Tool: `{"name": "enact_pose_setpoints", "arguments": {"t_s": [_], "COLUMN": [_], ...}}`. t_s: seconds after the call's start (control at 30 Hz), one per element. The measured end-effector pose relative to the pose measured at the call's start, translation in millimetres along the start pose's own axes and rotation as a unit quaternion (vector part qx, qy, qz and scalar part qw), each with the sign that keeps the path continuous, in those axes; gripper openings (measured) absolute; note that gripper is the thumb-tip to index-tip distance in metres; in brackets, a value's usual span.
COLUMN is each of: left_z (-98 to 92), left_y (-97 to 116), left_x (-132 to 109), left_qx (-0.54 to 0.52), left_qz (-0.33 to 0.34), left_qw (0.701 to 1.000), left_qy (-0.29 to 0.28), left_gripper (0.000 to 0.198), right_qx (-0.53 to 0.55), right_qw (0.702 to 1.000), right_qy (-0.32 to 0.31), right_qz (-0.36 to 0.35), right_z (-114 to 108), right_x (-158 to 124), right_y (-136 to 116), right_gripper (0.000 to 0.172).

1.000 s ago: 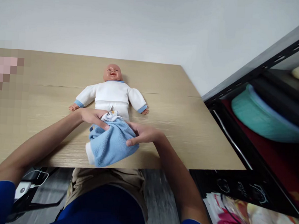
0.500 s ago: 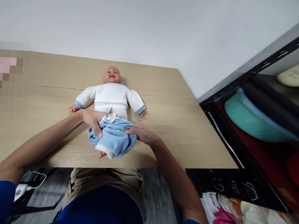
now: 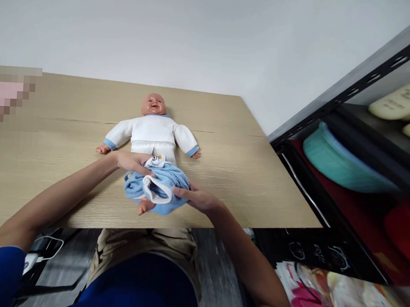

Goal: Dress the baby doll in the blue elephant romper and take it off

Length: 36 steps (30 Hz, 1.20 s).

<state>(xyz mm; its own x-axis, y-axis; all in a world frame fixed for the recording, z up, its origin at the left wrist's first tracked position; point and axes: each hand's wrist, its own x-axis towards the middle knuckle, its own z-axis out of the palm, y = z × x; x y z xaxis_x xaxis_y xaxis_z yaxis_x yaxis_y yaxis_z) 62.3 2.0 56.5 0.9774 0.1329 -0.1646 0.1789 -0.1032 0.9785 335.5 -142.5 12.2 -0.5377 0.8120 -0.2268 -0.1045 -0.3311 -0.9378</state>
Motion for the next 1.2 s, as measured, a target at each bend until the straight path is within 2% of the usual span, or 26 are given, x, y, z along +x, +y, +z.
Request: {"name": "enact_pose_setpoints", "arguments": {"t_s": [0.1, 0.17, 0.23, 0.3, 0.37, 0.43, 0.5, 0.63, 0.73, 0.8, 1.0, 1.1, 1.2], "left_z": [2.5, 4.5, 7.7, 12.8, 19.5, 26.3, 32.5, 45.3, 58.0, 67.6, 91.9, 96.7, 97.2], "left_y": [3, 7, 11, 16, 19, 20, 21, 24, 30, 34, 43, 42, 43], "left_x": [-1, -1, 1, 6, 10, 14, 16, 18, 19, 19, 19, 19, 17], "left_qx": [-0.015, -0.001, 0.031, 0.065, 0.092, 0.117, 0.137, 0.181, 0.265, 0.328, 0.456, 0.490, 0.524], "left_qz": [-0.012, -0.034, -0.036, -0.011, 0.004, -0.009, -0.029, -0.056, -0.085, -0.113, -0.213, -0.210, -0.195], "left_qw": [1.000, 0.999, 0.999, 0.998, 0.996, 0.992, 0.987, 0.972, 0.945, 0.919, 0.848, 0.831, 0.814], "left_qy": [-0.002, 0.011, 0.019, 0.015, 0.013, 0.040, 0.083, 0.142, 0.172, 0.187, 0.170, 0.157, 0.157], "left_gripper": [0.063, 0.063, 0.061, 0.056, 0.049, 0.041, 0.035, 0.033, 0.030, 0.029, 0.045, 0.045, 0.048], "right_qx": [0.041, 0.009, -0.068, -0.141, -0.173, -0.176, -0.175, -0.196, -0.222, -0.227, -0.236, -0.263, -0.298], "right_qw": [0.999, 0.999, 0.991, 0.969, 0.939, 0.917, 0.909, 0.905, 0.898, 0.892, 0.861, 0.844, 0.825], "right_qy": [-0.015, 0.009, 0.080, 0.180, 0.275, 0.332, 0.351, 0.363, 0.372, 0.384, 0.449, 0.465, 0.467], "right_qz": [-0.018, -0.050, -0.077, -0.094, -0.110, -0.131, -0.139, -0.106, -0.081, -0.077, -0.050, -0.056, -0.113], "right_z": [13, 22, 31, 39, 44, 46, 48, 61, 74, 79, 74, 68, 69], "right_x": [-6, -8, -10, -8, -6, -5, -7, -22, -35, -39, -34, -30, -30], "right_y": [-5, -10, -12, -10, -5, 1, 6, 16, 28, 39, 68, 74, 74], "right_gripper": [0.079, 0.078, 0.075, 0.066, 0.051, 0.042, 0.041, 0.053, 0.057, 0.053, 0.030, 0.028, 0.026]}}
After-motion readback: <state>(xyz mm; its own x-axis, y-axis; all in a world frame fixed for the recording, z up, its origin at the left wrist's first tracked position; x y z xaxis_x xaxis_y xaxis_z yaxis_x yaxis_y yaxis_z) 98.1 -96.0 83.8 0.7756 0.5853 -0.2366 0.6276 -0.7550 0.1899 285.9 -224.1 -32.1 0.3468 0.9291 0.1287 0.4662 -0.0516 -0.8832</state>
